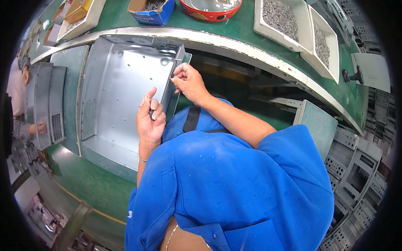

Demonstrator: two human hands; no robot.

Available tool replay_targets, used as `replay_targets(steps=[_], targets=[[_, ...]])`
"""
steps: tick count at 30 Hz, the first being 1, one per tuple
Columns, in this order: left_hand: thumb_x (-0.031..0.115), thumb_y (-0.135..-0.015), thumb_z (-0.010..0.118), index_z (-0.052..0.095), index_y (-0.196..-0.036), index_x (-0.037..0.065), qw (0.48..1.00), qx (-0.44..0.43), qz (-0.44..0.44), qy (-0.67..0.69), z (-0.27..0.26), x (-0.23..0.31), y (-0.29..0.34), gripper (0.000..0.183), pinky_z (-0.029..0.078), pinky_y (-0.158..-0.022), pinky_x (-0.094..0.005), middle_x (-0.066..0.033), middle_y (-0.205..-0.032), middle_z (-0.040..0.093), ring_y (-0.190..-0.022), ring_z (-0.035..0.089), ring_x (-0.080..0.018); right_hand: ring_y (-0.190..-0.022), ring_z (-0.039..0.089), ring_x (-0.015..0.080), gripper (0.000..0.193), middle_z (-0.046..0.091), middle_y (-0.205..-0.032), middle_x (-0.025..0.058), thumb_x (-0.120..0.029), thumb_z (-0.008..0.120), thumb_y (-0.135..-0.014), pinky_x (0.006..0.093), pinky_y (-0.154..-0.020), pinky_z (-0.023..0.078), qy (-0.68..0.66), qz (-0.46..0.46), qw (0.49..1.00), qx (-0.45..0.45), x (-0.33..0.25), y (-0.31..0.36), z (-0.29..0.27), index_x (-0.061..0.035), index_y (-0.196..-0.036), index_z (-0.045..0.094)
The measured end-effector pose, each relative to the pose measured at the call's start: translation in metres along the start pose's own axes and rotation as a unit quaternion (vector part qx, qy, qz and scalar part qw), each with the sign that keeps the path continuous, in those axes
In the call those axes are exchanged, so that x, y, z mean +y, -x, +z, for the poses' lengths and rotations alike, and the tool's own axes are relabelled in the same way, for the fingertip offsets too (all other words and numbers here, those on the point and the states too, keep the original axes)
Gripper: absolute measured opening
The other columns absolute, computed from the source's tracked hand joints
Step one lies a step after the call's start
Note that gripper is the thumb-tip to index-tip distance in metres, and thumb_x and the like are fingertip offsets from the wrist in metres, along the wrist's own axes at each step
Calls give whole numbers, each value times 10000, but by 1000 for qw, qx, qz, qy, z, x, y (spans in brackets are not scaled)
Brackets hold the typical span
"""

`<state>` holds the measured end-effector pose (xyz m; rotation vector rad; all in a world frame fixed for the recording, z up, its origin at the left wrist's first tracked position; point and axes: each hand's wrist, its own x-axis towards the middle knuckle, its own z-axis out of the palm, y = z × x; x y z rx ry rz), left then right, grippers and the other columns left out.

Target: Manually inserting and tightening small metal pins or screws into a metal chassis at a factory workbench.

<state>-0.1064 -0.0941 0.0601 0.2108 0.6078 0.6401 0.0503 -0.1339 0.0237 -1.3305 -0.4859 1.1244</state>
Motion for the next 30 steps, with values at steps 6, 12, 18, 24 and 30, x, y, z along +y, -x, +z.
replay_targets(steps=[6, 12, 18, 24, 30], targets=[[183, -917, 404, 444, -1111, -8, 1000, 10, 0, -7, 0, 0, -1, 276, 290, -333, -160, -22, -640, 485, -454, 378, -56, -603, 494, 47, 135, 496, -739, 4, -36, 562, -780, 190, -495, 457, 42, -7, 999, 13, 4, -3, 1, -37, -871, 462], [174, -917, 400, 448, -1101, -11, 1000, 11, 3, -9, 1, 1, -1, 266, 288, -334, -160, -23, -638, 487, -453, 379, -56, -614, 486, 47, 150, 491, -734, 6, -43, 567, -772, 188, -506, 448, 148, -70, 986, 23, 6, -6, -4, -32, -875, 459], [166, -920, 386, 425, -1132, -11, 1000, 9, -1, -3, -1, 1, -1, 279, 285, -333, -166, -26, -650, 480, -462, 378, -67, -605, 489, 48, 139, 509, -733, 13, -60, 553, -792, 186, -508, 443, 90, -54, 994, 6, 4, -4, 0, -30, -890, 458], [170, -921, 382, 422, -1131, -6, 1000, 8, -1, 0, -2, 1, -2, 277, 283, -331, -168, -29, -652, 475, -458, 372, -69, -585, 496, 59, 105, 541, -744, 35, -74, 511, -831, 188, -508, 447, 37, 21, 999, 1, 0, -5, 5, -33, -912, 458], [186, -922, 388, 460, -1059, -7, 999, 34, 19, -17, -1, 2, -1, 247, 284, -338, -172, -31, -648, 485, -462, 378, -67, -564, 493, 57, 132, 541, -707, 28, -107, 524, -839, 185, -492, 441, -27, 23, 999, -3, 2, 0, 2, -31, -927, 463]])
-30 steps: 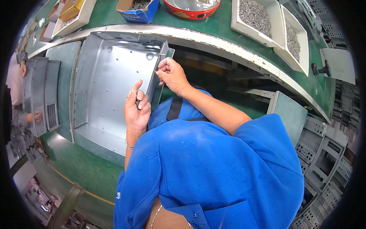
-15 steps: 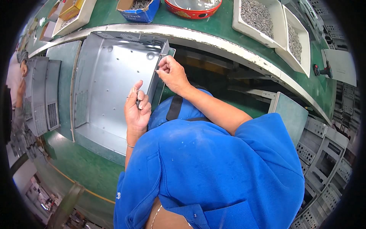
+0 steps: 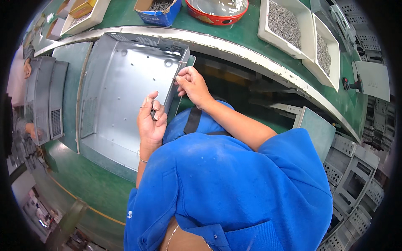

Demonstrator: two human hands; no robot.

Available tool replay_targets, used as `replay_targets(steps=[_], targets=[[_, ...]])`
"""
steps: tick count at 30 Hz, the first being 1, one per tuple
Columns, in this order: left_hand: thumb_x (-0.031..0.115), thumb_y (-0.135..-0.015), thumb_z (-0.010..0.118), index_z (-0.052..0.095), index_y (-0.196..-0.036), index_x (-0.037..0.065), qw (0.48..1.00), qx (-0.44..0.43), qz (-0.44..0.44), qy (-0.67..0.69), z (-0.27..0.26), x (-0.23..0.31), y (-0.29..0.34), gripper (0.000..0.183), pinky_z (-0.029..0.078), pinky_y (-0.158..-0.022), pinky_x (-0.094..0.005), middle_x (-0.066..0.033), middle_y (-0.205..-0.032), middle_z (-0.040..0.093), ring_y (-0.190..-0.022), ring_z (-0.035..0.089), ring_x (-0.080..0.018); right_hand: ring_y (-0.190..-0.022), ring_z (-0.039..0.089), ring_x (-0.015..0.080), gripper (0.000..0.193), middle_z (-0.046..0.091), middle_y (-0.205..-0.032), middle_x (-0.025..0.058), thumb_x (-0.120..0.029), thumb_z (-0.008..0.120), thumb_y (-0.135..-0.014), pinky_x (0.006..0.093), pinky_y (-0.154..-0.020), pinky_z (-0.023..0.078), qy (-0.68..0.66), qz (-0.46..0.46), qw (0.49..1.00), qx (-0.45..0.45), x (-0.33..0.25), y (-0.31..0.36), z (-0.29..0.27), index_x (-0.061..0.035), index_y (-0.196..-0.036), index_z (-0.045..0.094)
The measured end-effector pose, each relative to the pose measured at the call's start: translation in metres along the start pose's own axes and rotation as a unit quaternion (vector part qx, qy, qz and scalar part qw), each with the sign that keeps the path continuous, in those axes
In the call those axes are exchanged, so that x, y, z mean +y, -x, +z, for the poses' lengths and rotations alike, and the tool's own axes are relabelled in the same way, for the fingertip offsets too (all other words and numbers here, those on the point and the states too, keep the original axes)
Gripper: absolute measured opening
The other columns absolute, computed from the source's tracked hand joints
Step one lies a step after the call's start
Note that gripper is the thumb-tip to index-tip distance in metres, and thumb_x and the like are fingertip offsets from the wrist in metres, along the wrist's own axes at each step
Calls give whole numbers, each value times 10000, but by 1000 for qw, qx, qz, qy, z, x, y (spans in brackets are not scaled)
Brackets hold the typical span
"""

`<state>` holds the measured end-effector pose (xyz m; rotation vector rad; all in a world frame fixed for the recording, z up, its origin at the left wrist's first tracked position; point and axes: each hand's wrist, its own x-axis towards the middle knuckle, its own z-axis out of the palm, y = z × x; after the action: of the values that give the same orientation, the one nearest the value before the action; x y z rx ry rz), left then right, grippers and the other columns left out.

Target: Manually inserting and tightening small metal pins or screws into a metal chassis at a factory workbench.

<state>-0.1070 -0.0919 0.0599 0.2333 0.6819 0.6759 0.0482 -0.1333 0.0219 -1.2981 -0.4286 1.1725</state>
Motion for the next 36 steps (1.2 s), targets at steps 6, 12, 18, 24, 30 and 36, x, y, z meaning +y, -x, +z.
replay_targets(steps=[6, 12, 18, 24, 30, 36], targets=[[168, -907, 395, 466, -1048, -28, 999, 2, 1, 43, -1, 3, 2, 252, 304, -355, -181, -58, -703, 499, -493, 395, -82, -472, 454, 36, 86, 532, -643, 5, -127, 534, -832, 167, -397, 387, 82, 16, 997, 3, -3, 0, 0, -47, -815, 509], [123, -879, 428, 463, -1069, -32, 999, -18, 14, 36, -3, 5, 3, 247, 321, -369, -179, -75, -779, 520, -506, 409, -83, -446, 413, 42, 145, 487, -619, 0, -196, 464, -867, 171, -365, 314, 78, 31, 996, 10, 9, -4, 4, -72, -792, 466], [119, -884, 435, 462, -1092, -14, 999, -20, 31, 26, -5, 3, 4, 249, 319, -361, -170, -64, -764, 532, -484, 409, -66, -435, 378, 48, 231, 447, -594, -6, -259, 414, -892, 191, -373, 293, 133, 17, 990, 32, 12, -7, 8, -67, -768, 446], [166, -907, 417, 459, -1094, -28, 999, -4, 45, 9, 4, 6, 10, 273, 290, -337, -168, -57, -658, 516, -421, 380, -56, -419, 407, 86, 281, 461, -541, 24, -254, 395, -889, 237, -386, 339, 167, -3, 985, 41, 10, -8, 10, -30, -736, 469], [178, -918, 384, 416, -1153, -31, 999, -16, 45, -3, 4, 7, 21, 316, 269, -331, -170, -37, -612, 492, -407, 357, -51, -398, 387, 79, 315, 446, -522, 15, -284, 381, -904, 211, -361, 317, 104, 21, 993, 55, 14, -4, 16, -41, -725, 471], [183, -918, 376, 382, -1194, -39, 998, -20, 63, -8, 3, 8, 38, 355, 261, -339, -177, -31, -586, 473, -406, 346, -56, -392, 410, 85, 324, 450, -530, 20, -316, 378, -904, 217, -336, 325, 54, 53, 996, 55, 8, 1, 21, -39, -764, 468]])
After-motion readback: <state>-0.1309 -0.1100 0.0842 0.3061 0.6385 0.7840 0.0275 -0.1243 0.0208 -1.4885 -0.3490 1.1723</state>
